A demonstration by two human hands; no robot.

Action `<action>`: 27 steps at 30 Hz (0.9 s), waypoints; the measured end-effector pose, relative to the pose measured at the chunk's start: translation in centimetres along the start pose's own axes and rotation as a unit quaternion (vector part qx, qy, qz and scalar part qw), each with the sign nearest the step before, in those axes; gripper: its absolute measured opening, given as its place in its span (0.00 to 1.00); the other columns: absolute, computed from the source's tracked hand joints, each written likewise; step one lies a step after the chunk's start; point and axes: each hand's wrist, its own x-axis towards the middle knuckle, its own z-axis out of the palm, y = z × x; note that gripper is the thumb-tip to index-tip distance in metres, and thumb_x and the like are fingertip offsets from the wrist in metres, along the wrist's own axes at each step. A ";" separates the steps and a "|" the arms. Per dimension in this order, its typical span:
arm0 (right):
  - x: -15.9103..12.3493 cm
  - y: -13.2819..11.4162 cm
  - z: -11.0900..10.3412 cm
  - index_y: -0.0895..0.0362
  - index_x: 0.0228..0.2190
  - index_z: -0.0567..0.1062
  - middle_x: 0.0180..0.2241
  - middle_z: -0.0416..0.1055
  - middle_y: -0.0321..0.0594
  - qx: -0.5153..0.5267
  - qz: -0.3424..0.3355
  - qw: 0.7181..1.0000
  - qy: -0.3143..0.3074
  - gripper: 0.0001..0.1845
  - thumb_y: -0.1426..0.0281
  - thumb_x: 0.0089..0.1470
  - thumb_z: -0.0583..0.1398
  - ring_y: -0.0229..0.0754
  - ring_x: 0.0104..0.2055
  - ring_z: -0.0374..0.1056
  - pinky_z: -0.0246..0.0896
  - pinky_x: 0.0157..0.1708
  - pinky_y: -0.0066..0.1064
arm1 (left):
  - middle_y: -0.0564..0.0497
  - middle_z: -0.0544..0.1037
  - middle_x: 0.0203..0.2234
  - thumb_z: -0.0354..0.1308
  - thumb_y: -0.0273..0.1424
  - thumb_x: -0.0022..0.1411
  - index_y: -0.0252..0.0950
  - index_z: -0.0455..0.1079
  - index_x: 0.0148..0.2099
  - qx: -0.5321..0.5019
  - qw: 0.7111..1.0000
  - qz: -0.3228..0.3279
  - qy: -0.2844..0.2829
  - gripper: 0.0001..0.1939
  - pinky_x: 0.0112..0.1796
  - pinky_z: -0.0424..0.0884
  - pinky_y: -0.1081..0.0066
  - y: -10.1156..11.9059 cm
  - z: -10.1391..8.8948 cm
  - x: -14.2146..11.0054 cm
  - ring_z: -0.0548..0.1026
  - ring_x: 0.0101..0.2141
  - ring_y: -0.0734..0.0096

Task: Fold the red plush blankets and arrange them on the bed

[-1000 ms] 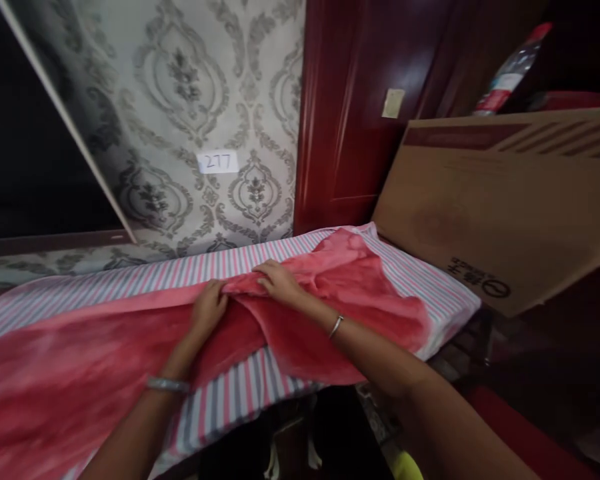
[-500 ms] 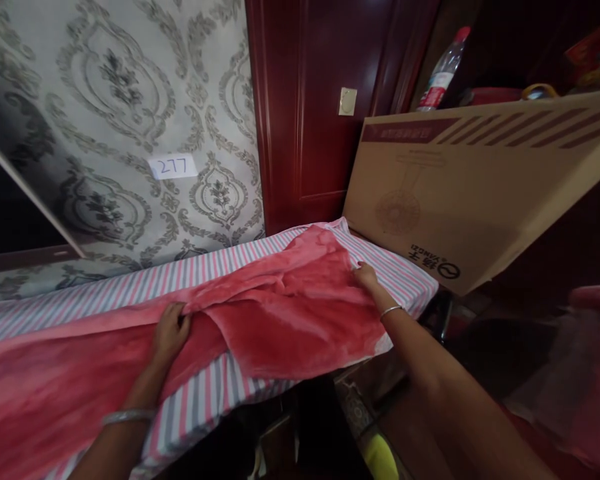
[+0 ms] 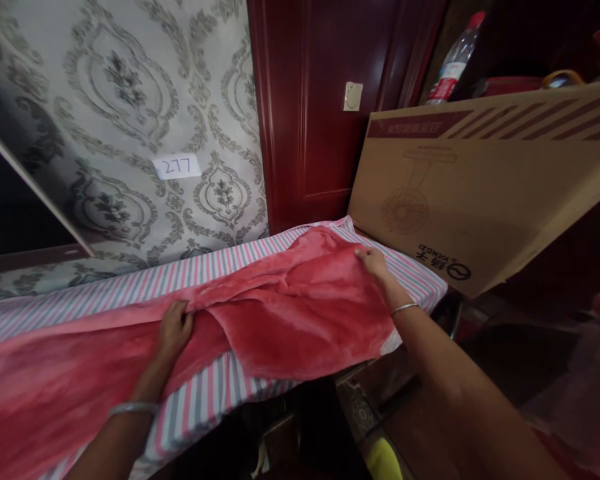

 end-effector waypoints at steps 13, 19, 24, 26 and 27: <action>3.1 -9.8 -10.8 0.56 0.25 0.69 0.23 0.64 0.30 0.257 -0.087 0.953 0.134 0.09 0.67 0.47 0.64 0.34 0.24 0.58 0.56 0.25 0.27 | 0.44 0.77 0.37 0.44 0.37 0.59 0.39 0.66 0.38 0.121 0.988 -0.052 0.075 0.12 0.49 0.71 0.59 3.7 -11.2 7.3 0.75 0.44 0.52; 3.0 -13.2 -12.4 0.55 0.25 0.69 0.25 0.65 0.32 0.272 -0.164 0.928 0.194 0.09 0.66 0.51 0.63 0.36 0.26 0.60 0.59 0.26 0.28 | 0.45 0.76 0.37 0.45 0.36 0.58 0.34 0.72 0.42 0.165 0.980 -0.083 0.078 0.17 0.47 0.70 0.65 6.1 -16.0 9.1 0.74 0.42 0.58; 2.7 -15.0 -14.7 0.52 0.24 0.68 0.23 0.62 0.32 0.213 -0.223 0.926 0.219 0.14 0.62 0.54 0.64 0.39 0.28 0.61 0.59 0.26 0.31 | 0.48 0.75 0.37 0.48 0.33 0.61 0.30 0.74 0.49 0.141 0.981 -0.097 0.092 0.20 0.46 0.67 0.71 7.5 -18.5 8.3 0.71 0.38 0.67; 2.3 -15.8 -15.8 0.50 0.24 0.66 0.24 0.63 0.34 0.185 -0.247 0.927 0.214 0.14 0.61 0.56 0.64 0.42 0.31 0.62 0.61 0.29 0.33 | 0.49 0.74 0.35 0.49 0.34 0.63 0.29 0.74 0.50 0.134 0.982 -0.097 0.094 0.21 0.45 0.66 0.71 8.0 -19.4 7.9 0.69 0.36 0.68; 2.0 -16.2 -16.4 0.49 0.24 0.66 0.24 0.64 0.35 0.166 -0.256 0.928 0.214 0.14 0.61 0.57 0.63 0.43 0.33 0.63 0.63 0.30 0.35 | 0.50 0.73 0.34 0.49 0.34 0.63 0.29 0.74 0.51 0.134 0.981 -0.100 0.097 0.21 0.44 0.66 0.71 8.2 -19.8 7.6 0.68 0.34 0.69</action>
